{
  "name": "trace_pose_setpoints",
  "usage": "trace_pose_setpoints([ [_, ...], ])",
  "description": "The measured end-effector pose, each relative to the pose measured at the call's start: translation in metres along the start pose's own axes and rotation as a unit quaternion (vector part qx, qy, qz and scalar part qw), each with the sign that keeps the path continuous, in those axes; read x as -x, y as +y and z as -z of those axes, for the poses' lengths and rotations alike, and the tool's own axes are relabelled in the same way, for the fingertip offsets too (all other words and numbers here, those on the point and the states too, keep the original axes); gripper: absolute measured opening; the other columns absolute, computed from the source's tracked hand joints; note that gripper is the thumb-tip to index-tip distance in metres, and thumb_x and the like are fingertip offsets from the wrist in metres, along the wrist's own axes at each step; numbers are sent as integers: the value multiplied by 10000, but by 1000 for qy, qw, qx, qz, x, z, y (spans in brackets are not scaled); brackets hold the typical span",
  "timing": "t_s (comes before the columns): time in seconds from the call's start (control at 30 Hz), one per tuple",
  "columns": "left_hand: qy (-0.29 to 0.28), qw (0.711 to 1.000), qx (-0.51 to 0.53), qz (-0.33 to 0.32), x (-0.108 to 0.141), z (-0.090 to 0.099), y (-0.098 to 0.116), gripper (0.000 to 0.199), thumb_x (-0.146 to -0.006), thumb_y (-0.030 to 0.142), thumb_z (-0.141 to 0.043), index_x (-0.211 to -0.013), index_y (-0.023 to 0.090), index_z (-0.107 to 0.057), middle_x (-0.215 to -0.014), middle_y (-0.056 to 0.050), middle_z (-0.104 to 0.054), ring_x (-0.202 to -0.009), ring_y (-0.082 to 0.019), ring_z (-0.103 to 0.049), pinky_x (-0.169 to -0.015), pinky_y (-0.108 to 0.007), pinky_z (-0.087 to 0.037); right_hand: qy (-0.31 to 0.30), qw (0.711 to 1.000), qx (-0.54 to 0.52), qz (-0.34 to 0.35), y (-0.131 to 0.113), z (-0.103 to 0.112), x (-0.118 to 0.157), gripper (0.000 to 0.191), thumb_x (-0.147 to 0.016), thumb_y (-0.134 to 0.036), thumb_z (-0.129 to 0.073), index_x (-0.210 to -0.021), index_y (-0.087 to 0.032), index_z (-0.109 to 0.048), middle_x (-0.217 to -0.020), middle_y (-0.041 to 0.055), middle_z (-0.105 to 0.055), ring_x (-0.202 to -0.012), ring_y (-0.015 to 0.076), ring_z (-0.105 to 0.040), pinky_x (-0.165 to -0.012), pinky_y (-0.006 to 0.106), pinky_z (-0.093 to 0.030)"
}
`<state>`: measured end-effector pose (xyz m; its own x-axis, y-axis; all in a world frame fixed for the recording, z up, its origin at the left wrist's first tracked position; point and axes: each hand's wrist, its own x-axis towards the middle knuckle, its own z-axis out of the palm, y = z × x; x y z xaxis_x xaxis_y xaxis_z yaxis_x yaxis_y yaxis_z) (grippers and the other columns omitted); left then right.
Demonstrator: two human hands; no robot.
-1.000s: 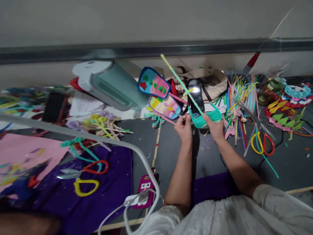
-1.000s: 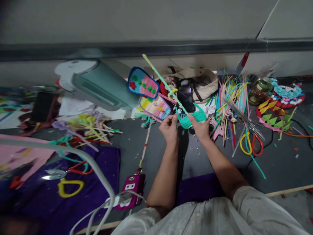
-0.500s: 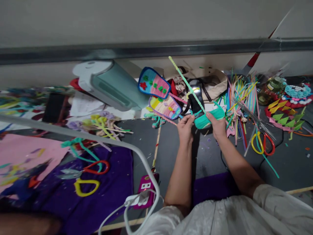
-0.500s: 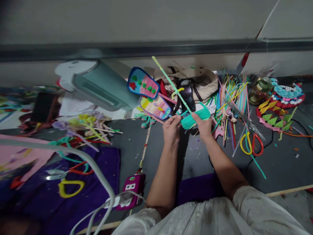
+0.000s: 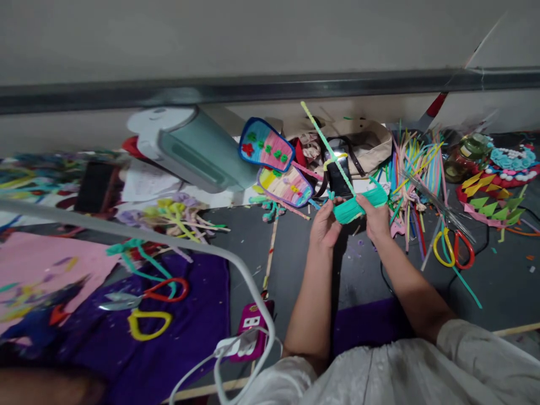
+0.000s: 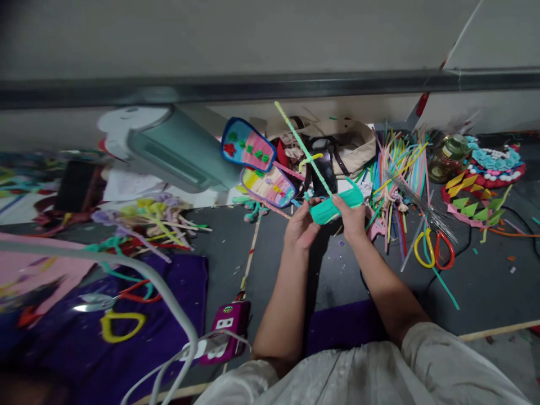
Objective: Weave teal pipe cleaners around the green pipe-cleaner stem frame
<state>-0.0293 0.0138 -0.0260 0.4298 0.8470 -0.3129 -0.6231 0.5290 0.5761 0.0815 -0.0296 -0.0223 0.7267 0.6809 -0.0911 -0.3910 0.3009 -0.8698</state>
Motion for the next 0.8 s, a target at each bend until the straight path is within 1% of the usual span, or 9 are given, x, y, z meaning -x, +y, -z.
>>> trace_pose_setpoints([
  [0.13, -6, 997, -63, -39, 1, -1, -1, 320, -599, 277, -907, -831, 172, -714, -890, -38, -734, -827, -171, -689, -786, -303, -547, 6, 999, 41, 33, 5, 0, 2, 408, -629, -375, -854, -960, -183, -713, -911, 25, -791, -817, 183, -727, -872, 367, -615],
  [0.27, 65, 978, -133, -145, 0, -5, -8, 400, -516, 301, -941, -772, 165, -666, -761, 5, -671, -662, -111, -606, -674, -246, -495, -15, 990, 106, 87, 8, 1, 11, 312, -699, -414, -815, -907, -197, -733, -914, 33, -795, -821, 191, -735, -890, 373, -612],
  [0.33, 100, 954, -172, -226, 0, -4, -12, 393, -568, 358, -923, -735, 168, -622, -708, 28, -614, -623, -91, -548, -627, -219, -449, -27, 982, 148, 110, 8, 1, 18, 260, -738, -425, -792, -858, -201, -740, -868, 37, -789, -776, 193, -730, -876, 372, -612],
  [0.43, 133, 901, -248, -330, -1, 2, -14, 372, -702, 431, -844, -705, 176, -574, -670, 45, -528, -619, -88, -496, -603, -206, -400, -57, 964, 208, 157, 6, 2, 26, 217, -810, -434, -737, -837, -219, -743, -829, 38, -771, -759, 192, -715, -852, 365, -606],
  [0.53, 156, 856, -315, -380, -1, 9, -13, 328, -780, 448, -783, -724, 178, -605, -714, 24, -547, -710, -116, -539, -658, -216, -426, -98, 926, 271, 245, 0, 4, 29, 177, -866, -397, -683, -830, -235, -746, -836, 47, -753, -826, 197, -703, -867, 362, -583],
  [0.6, 159, 843, -336, -389, -1, 12, -12, 301, -798, 445, -768, -743, 176, -643, -747, 5, -583, -760, -133, -568, -686, -223, -444, -113, 902, 303, 287, -3, 4, 29, 172, -880, -373, -663, -819, -237, -749, -830, 50, -745, -848, 198, -695, -872, 361, -571],
  [0.63, 158, 842, -337, -389, -1, 13, -12, 295, -800, 444, -766, -747, 173, -662, -756, -3, -601, -769, -138, -577, -694, -227, -450, -115, 898, 309, 292, -4, 5, 28, 175, -882, -372, -659, -820, -237, -750, -830, 50, -744, -851, 198, -694, -869, 358, -569],
  [0.7, 151, 855, -320, -378, -1, 12, -11, 304, -796, 455, -769, -747, 164, -695, -770, -19, -641, -766, -140, -591, -704, -236, -462, -106, 911, 297, 267, -3, 5, 27, 186, -877, -395, -663, -832, -235, -748, -838, 47, -750, -844, 195, -700, -859, 350, -576],
  [0.8, 138, 912, -245, -299, -3, 11, -7, 342, -748, 484, -807, -722, 155, -716, -773, -38, -690, -706, -132, -605, -672, -247, -477, -73, 950, 245, 179, 2, 6, 22, 233, -826, -453, -711, -847, -223, -743, -841, 42, -768, -783, 193, -711, -842, 354, -598],
])
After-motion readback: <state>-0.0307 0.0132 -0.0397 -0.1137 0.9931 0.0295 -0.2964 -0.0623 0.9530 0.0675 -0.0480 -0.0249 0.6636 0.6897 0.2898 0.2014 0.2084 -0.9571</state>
